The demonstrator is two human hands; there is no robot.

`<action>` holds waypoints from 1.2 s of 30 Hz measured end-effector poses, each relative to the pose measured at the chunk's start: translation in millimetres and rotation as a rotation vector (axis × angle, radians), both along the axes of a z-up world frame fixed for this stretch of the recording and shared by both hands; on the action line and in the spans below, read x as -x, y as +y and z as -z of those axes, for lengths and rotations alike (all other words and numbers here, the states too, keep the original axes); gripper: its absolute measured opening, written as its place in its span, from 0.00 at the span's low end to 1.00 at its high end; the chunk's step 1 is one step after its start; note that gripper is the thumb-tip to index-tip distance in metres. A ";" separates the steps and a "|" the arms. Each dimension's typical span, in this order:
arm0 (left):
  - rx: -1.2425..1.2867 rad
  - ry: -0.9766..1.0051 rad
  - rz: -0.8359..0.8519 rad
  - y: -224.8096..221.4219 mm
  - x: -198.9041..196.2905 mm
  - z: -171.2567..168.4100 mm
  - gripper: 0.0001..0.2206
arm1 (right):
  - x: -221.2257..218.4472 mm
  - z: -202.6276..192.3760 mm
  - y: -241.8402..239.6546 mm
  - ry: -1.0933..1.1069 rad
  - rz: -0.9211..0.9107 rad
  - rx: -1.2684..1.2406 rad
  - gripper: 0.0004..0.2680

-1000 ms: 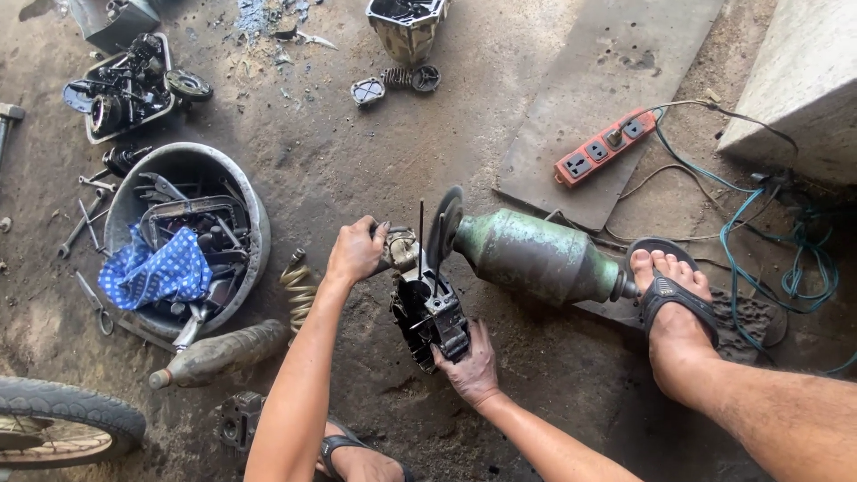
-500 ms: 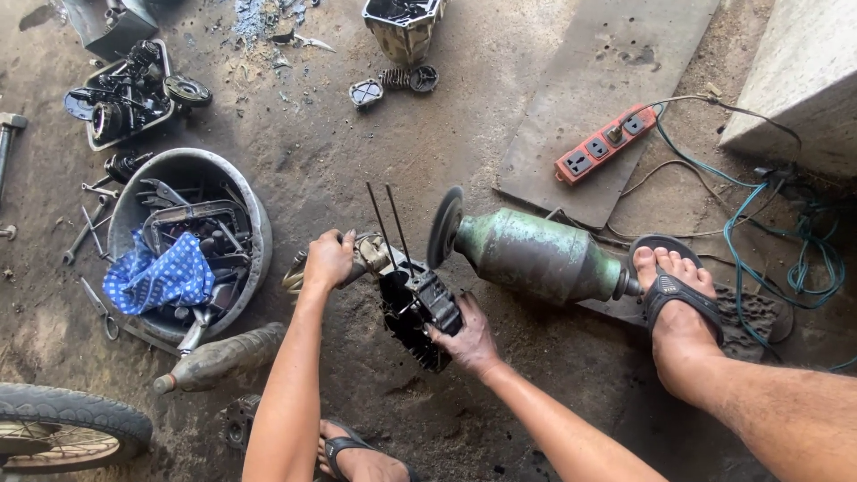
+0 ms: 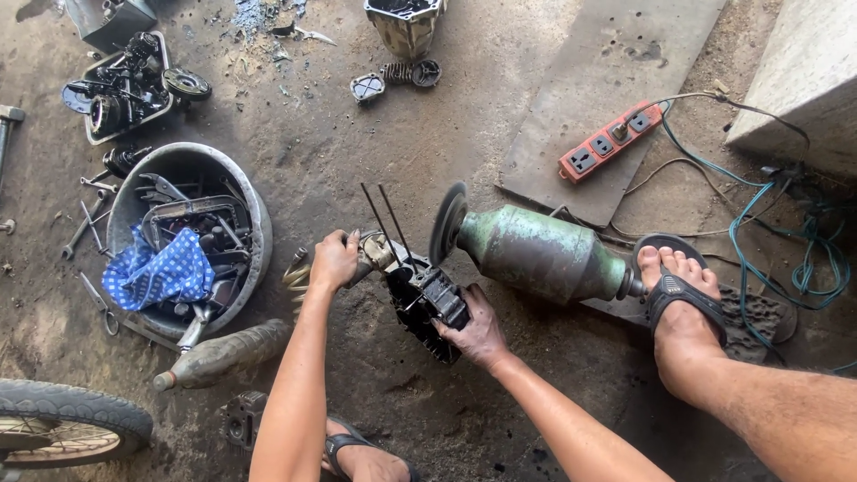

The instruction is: Grinding and smoothing the surfaces of a motorcycle crankcase cover using a bench grinder.

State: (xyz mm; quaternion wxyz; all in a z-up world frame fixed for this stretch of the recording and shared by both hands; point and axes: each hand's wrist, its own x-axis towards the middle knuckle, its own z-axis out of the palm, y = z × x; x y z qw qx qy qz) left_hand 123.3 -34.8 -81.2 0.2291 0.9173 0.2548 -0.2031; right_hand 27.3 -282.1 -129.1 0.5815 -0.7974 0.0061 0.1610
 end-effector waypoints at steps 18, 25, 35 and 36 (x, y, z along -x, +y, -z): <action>-0.148 0.224 -0.008 -2.3 -22.1 15.7 0.19 | 1.0 24.1 -2.9 0.277 0.180 -0.307 0.12; -0.128 0.198 0.002 -8.6 -14.3 2.9 0.22 | 6.5 31.1 0.7 0.209 0.121 -0.290 0.13; 0.071 0.028 0.096 -30.2 31.9 -52.6 0.25 | -0.9 26.4 -0.3 -0.027 -0.127 -0.011 0.23; 0.073 0.027 0.094 -30.0 32.9 -56.7 0.25 | -0.5 27.3 0.1 -0.027 -0.129 -0.009 0.23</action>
